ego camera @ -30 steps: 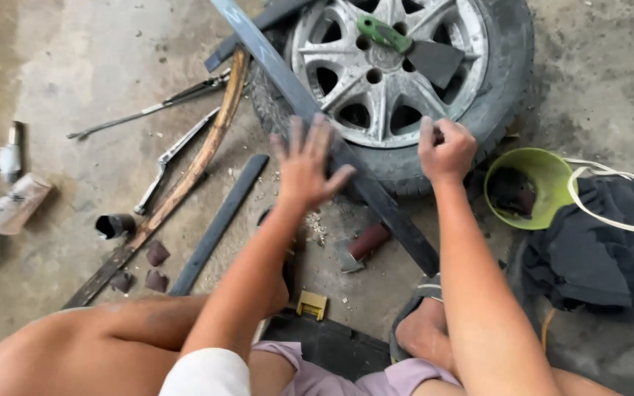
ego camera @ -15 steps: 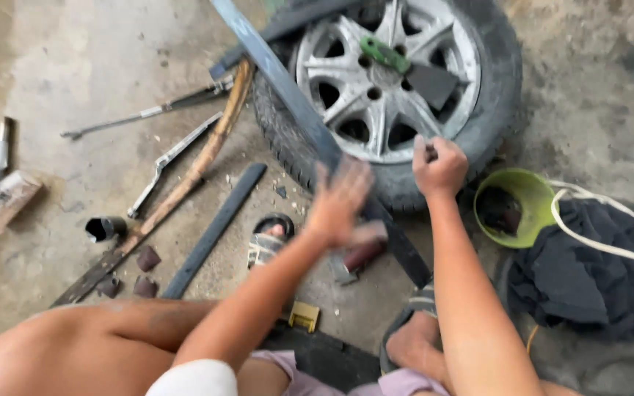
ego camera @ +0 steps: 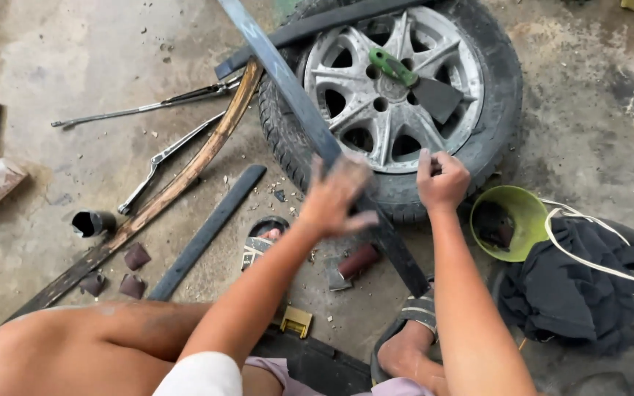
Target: Sanding a black plastic trim piece and fitting it onto the rim of a car wheel.
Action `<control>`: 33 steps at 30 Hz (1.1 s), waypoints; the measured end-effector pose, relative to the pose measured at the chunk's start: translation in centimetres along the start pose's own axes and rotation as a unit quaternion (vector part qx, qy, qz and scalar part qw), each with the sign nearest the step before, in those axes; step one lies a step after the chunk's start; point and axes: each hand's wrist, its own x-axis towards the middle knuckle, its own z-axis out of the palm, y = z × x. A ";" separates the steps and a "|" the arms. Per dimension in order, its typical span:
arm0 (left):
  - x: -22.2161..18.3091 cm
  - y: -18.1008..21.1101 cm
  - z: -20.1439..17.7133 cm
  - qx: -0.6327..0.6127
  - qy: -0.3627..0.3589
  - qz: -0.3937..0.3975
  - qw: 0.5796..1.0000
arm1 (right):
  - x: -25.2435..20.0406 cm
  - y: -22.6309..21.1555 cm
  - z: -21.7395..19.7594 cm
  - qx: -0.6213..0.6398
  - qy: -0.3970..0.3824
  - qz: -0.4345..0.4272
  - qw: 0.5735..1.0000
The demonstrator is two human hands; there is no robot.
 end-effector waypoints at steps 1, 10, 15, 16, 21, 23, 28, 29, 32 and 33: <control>0.6 -1.3 -1.1 -0.003 -0.005 -0.002 1.000 | 0.1 0.2 0.2 -0.001 -0.005 0.003 1.000; 0.9 -0.3 -2.8 -0.028 -0.119 -0.011 0.992 | 0.4 0.0 -0.1 0.010 0.002 -0.012 1.000; 3.2 -2.5 -3.4 -0.027 -0.076 -0.161 0.984 | 1.0 1.2 0.7 0.001 -0.008 -0.031 0.999; 1.3 -0.9 -3.5 -0.020 -0.076 -0.163 0.983 | -0.3 0.7 0.5 0.008 -0.007 -0.032 0.999; 2.3 -3.7 -1.0 0.006 -0.038 -0.113 0.993 | 0.0 1.4 0.7 -0.003 0.003 -0.025 1.000; 2.8 -3.6 -2.1 0.002 -0.063 -0.160 0.985 | -0.4 1.2 0.6 -0.003 0.001 -0.022 1.000; 2.0 -2.8 -3.2 -0.029 -0.116 -0.070 0.990 | 0.1 1.1 0.9 -0.010 0.011 -0.016 1.000; 2.3 -4.3 -2.6 -0.014 -0.080 -0.091 0.993 | -0.1 1.2 0.6 -0.003 0.002 -0.013 1.000; 3.0 -5.4 -2.4 -0.006 -0.069 -0.138 0.988 | -0.1 1.0 0.4 0.001 -0.010 -0.009 1.000; 2.9 -5.2 -3.0 -0.007 -0.094 -0.167 0.981 | -0.3 0.7 0.4 0.005 -0.011 -0.010 1.000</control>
